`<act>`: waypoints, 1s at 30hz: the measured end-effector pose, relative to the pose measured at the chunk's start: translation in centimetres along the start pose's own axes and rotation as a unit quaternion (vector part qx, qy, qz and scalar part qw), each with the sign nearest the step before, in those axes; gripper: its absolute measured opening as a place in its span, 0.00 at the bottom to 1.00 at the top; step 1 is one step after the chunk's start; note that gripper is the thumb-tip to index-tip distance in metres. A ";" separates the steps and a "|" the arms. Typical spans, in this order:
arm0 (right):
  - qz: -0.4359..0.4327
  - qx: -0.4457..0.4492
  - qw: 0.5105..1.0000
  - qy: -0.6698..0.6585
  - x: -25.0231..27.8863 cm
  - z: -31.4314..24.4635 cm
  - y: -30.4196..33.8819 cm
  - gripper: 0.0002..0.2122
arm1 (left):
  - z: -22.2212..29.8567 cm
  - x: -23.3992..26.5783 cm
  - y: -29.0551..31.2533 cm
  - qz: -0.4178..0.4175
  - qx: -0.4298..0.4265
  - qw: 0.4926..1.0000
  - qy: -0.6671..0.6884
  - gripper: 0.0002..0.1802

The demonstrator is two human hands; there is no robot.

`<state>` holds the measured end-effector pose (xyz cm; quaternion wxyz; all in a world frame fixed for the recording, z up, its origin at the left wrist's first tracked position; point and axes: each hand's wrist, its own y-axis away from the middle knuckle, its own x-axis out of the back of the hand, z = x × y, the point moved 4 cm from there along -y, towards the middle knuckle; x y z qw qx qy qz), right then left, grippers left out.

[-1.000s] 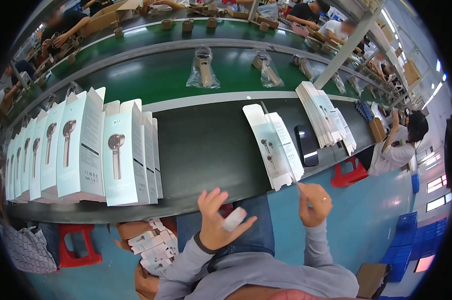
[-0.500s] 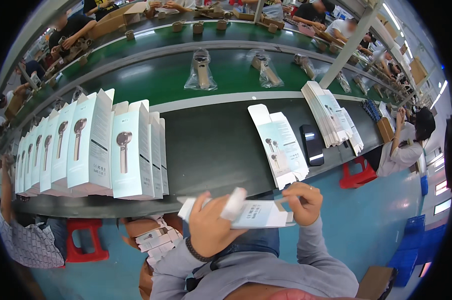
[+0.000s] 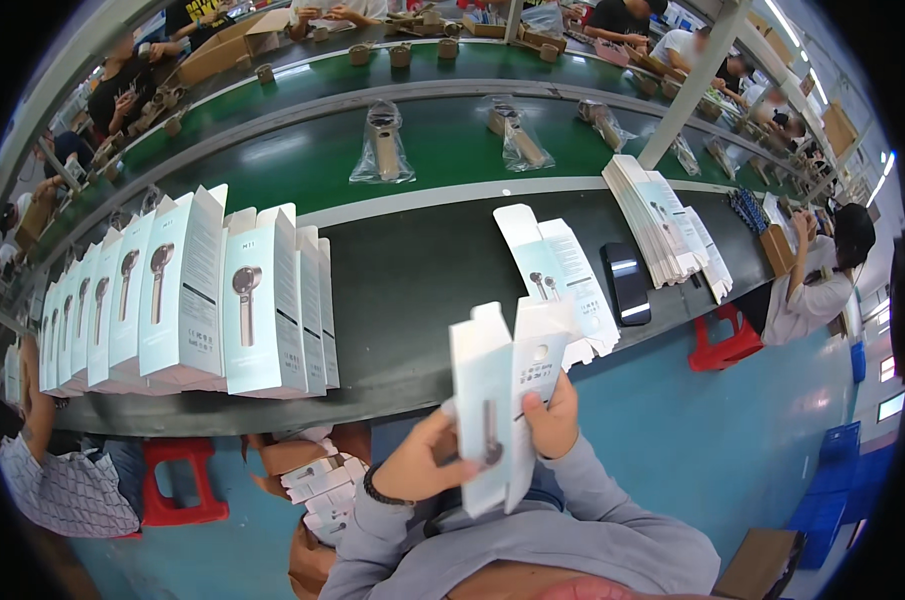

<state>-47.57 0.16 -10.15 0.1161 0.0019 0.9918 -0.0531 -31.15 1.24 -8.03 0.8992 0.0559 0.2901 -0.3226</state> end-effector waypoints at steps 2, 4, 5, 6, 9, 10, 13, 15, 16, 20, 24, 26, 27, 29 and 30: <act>-0.029 0.024 0.999 0.004 -0.3 0.0 -0.2 0.24 | -2.4 0.2 -0.3 -0.061 -0.053 0.997 0.007 0.48; -0.062 0.047 0.996 0.052 -0.7 0.0 -0.7 0.27 | -5.6 1.3 -0.3 -0.080 -0.043 0.995 -0.029 0.52; -0.063 0.047 0.996 0.049 -0.7 0.1 -1.0 0.27 | -5.6 1.3 -0.7 -0.048 -0.074 0.996 0.030 0.54; -0.022 0.091 0.979 0.180 -0.5 -0.2 -1.4 0.26 | -5.6 1.4 -1.0 -0.015 -0.106 0.990 0.088 0.55; 0.039 0.078 0.965 0.249 -0.1 -0.7 -2.2 0.26 | -3.1 0.8 -1.0 0.207 -0.078 0.975 0.018 0.58; 0.014 0.062 0.988 0.142 0.1 -1.0 -2.0 0.30 | -3.0 0.6 -0.9 0.253 -0.109 0.959 -0.061 0.58; -0.039 0.089 0.995 0.016 -1.8 -0.8 -1.4 0.42 | -1.1 0.4 -1.6 0.249 -0.110 0.878 -0.394 0.59; -0.052 0.083 0.994 0.046 -2.4 0.1 -0.5 0.50 | -1.3 -0.9 -1.7 0.151 -0.167 0.815 -0.534 0.60; -0.027 0.038 0.999 0.010 -2.2 0.7 -0.1 0.49 | -1.5 -1.3 -1.4 0.107 -0.124 0.836 -0.523 0.60; -0.165 -0.003 0.984 0.064 -1.1 1.7 0.0 0.46 | 0.6 -0.6 0.3 0.118 -0.300 0.806 -0.496 0.54; -0.227 -0.007 0.974 -0.006 -0.9 1.4 0.7 0.46 | 0.6 -0.4 0.3 0.085 -0.324 0.805 -0.490 0.47; -0.209 0.003 0.978 0.011 -0.6 1.7 1.0 0.46 | 0.7 -0.5 -0.2 0.067 -0.250 0.817 -0.515 0.43; -0.189 0.013 0.981 0.029 -0.2 1.7 1.1 0.47 | 0.6 -0.5 -0.7 0.046 -0.177 0.824 -0.536 0.39; -0.165 0.005 0.983 0.082 -0.2 2.2 1.3 0.46 | 0.3 -0.3 -0.9 0.007 -0.170 0.760 -0.627 0.34; -0.169 0.039 0.981 0.085 -0.3 2.4 1.4 0.45 | 0.2 -0.2 -1.3 0.026 -0.150 0.791 -0.593 0.33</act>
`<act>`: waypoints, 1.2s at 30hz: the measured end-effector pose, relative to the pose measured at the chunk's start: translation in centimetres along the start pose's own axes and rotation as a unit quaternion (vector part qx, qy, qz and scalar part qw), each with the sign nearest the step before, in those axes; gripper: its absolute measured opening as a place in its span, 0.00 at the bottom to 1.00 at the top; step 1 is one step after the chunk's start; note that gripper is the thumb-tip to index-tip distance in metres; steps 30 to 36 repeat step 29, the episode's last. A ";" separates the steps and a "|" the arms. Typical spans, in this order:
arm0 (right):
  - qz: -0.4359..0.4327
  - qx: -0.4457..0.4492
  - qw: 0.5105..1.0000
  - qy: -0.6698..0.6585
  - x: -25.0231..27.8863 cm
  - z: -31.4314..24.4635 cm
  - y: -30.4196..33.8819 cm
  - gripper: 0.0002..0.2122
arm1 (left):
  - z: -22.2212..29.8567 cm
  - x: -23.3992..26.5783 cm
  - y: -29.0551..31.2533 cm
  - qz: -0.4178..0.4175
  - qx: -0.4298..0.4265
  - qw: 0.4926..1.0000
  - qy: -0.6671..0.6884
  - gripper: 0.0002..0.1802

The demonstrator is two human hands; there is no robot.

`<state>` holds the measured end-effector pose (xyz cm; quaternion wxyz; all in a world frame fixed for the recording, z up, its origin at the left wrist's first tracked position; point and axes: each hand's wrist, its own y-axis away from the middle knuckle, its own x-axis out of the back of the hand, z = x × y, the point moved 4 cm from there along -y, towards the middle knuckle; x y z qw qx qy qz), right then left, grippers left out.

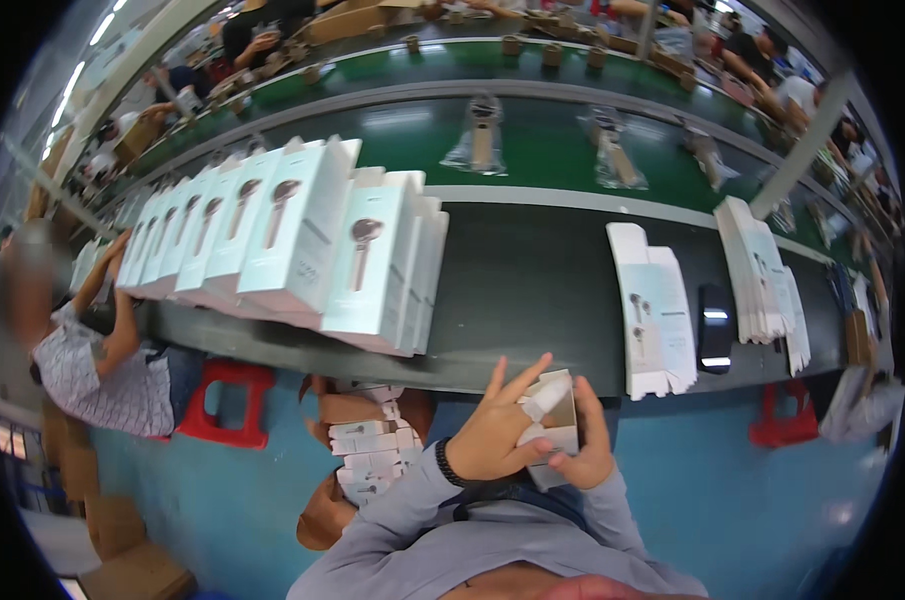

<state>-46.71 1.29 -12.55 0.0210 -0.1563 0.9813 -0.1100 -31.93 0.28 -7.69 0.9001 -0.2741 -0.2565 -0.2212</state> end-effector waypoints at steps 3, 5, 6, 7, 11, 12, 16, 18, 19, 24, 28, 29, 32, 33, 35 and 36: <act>0.015 0.073 0.997 0.019 -0.9 -1.8 -0.9 0.35 | 0.0 -0.3 -0.6 0.023 0.044 0.983 0.175 0.27; 0.050 0.062 0.984 -0.161 -1.5 -1.5 -1.2 0.26 | 0.2 -0.8 -0.5 0.133 0.038 0.961 0.237 0.27; 0.066 0.065 0.985 -0.148 -1.8 -1.8 -1.3 0.26 | 0.4 -1.7 -0.5 0.121 0.027 0.960 0.251 0.27; 0.096 0.070 0.984 -0.134 -2.0 -2.2 -1.6 0.22 | 0.4 -2.0 -0.4 0.196 0.012 0.943 0.267 0.28; 0.155 0.090 0.973 -0.147 -2.1 -2.3 -1.2 0.17 | 0.0 -2.2 -0.1 0.294 -0.017 0.899 0.324 0.28; 0.155 0.090 0.973 -0.145 -2.2 -2.3 -1.0 0.17 | 0.1 -2.2 0.0 0.295 -0.018 0.898 0.326 0.28; 0.152 0.087 0.983 -0.047 -1.8 -2.1 -0.7 0.18 | 0.3 -1.2 0.2 0.268 -0.039 0.942 0.197 0.24; 0.121 0.099 0.983 0.100 -1.6 -3.4 -1.4 0.24 | 0.7 -0.5 0.4 0.275 -0.075 0.950 0.125 0.25; 0.093 0.094 0.984 0.119 -1.3 -3.1 -1.9 0.18 | 0.7 0.1 0.2 0.281 -0.086 0.948 0.125 0.29; 0.040 -0.014 0.997 -0.060 -2.1 -3.7 -3.6 0.10 | 0.9 2.0 -0.7 0.218 -0.113 0.967 0.062 0.61; 0.021 -0.137 0.966 -0.217 -3.0 -2.8 -3.2 0.15 | 1.5 1.9 -0.2 0.186 -0.119 0.975 0.008 0.71; 0.016 -0.140 0.967 -0.213 -3.2 -2.2 -2.8 0.16 | 1.3 1.6 0.0 0.189 -0.133 0.973 0.012 0.71; 0.016 -0.140 0.967 -0.213 -3.2 -2.2 -2.8 0.16 | 1.3 1.6 0.0 0.189 -0.133 0.973 0.012 0.71; 0.016 -0.140 0.967 -0.213 -3.2 -2.2 -2.8 0.16 | 1.3 1.6 0.0 0.189 -0.133 0.973 0.012 0.71; 0.016 -0.140 0.967 -0.213 -3.2 -2.2 -2.8 0.16 | 1.3 1.6 0.0 0.189 -0.133 0.973 0.012 0.71; 0.016 -0.140 0.967 -0.213 -3.2 -2.2 -2.8 0.16 | 1.3 1.6 0.0 0.189 -0.133 0.973 0.012 0.71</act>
